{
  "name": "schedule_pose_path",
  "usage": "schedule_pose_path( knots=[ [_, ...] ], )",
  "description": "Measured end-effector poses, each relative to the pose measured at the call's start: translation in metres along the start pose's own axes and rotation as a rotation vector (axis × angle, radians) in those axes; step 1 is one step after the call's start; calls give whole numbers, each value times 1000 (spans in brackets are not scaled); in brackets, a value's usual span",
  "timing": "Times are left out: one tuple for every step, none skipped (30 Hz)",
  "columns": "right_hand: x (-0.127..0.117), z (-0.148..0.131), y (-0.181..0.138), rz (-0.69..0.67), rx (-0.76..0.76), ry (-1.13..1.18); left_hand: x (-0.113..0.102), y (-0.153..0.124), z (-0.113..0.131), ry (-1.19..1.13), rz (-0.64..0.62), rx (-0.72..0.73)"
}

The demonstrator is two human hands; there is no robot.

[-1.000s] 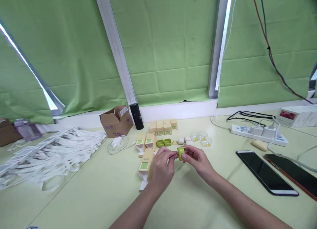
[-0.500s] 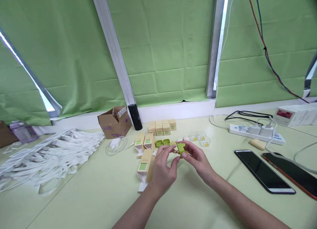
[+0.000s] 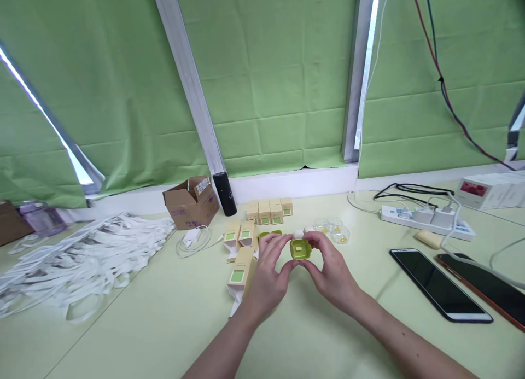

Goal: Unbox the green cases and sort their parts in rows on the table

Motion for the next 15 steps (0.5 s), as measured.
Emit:
schedule_pose_path(
  knots=[
    [0,-1,0,-4,-22,-11,-1,0,0,5,-2,14],
    [0,-2,-1,-6,-40,-22,-1,0,0,9,-4,29],
    [0,-3,-1,-6,-59,-32,-1,0,0,13,-6,43],
    [0,-4,-2,-8,-82,-44,-2,0,0,16,-7,56],
    [0,-5,-3,-12,-107,-57,-2,0,0,18,-7,64],
    [0,-6,-3,-20,-131,-70,-2,0,-1,20,-3,69],
    [0,-8,-4,-30,-151,-82,-2,0,-1,20,0,70],
    [0,-8,-4,-40,-162,-91,-2,0,-1,21,2,70],
    [1,-9,-5,-44,-165,-97,-2,0,-1,22,3,70],
    [1,-9,-5,-39,-160,-101,-2,-1,-1,24,2,70],
    [0,-8,-5,-25,-155,-102,-1,-1,-1,25,0,73],
    [0,-7,-5,-8,-152,-100,0,-2,-1,27,-2,79],
    [1,-6,-4,7,-153,-98,0,-2,-1,29,-3,87],
    [1,-5,-4,19,-159,-95,2,-3,-2,31,1,97],
    [1,-5,-4,24,-167,-93,3,-4,-2,34,9,107]
  ],
)
Point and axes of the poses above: each hand's wrist, its own y-axis towards the middle knuckle, its own x-axis out of the palm, z = x × y, the point moved 3 cm from there along y, towards the middle knuckle, and after that the axes turned 4 degrees about -x, right-handed, at the moved point
